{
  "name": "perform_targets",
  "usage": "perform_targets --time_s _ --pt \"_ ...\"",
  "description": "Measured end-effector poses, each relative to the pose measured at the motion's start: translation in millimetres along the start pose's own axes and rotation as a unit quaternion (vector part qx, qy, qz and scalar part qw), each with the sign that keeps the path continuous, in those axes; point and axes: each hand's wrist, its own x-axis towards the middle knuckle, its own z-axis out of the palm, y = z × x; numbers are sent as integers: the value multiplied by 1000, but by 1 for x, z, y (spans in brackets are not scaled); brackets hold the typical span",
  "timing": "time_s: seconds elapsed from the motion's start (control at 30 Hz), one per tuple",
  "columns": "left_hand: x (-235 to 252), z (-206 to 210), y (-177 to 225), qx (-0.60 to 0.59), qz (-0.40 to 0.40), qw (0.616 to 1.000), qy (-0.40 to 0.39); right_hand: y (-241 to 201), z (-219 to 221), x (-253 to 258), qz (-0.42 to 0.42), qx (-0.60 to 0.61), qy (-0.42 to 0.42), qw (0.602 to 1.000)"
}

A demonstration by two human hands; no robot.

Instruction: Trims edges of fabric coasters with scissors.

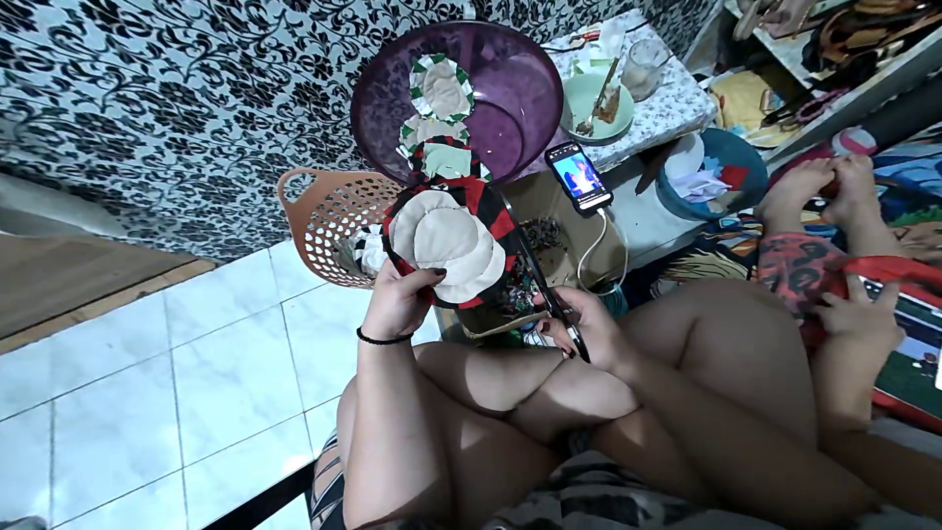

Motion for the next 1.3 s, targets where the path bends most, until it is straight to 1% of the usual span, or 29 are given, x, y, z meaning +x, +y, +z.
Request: perform_targets --time_s 0.13,0.3,0.47,0.6,0.8,0.97,1.0,1.07,1.1,1.17,1.23,1.3 --pt "1 -6 3 13 -4 1000 7 0 0 0 -6 -13 -3 1000" --pt "3 -14 4 11 9 1000 -7 -3 0 -2 -3 -20 -2 1000" --pt "3 -15 6 17 6 1000 6 -1 1 -3 -11 -9 1 1000" --pt "2 -16 6 20 5 1000 14 -6 1 -5 6 -17 0 1000" --pt "3 -17 6 26 8 999 16 -5 3 -7 -1 -20 7 1000" --pt "7 -20 4 9 27 1000 9 -5 4 -7 -3 -10 14 1000" --pt "8 -18 3 -11 26 1000 14 -4 5 -6 -5 -4 18 1000" --pt "9 -9 -1 -98 23 995 23 -3 7 -5 -9 5 21 1000" --pt "9 -2 -5 -159 21 987 27 -2 8 -4 -10 5 23 1000" --pt "11 10 -16 -277 37 960 3 -3 9 -2 -3 0 23 1000" --pt "12 25 -27 -327 61 943 -19 -3 11 -2 2 -5 21 1000" --pt "10 39 -34 -336 83 938 -10 -2 12 -3 -1 -8 21 1000"
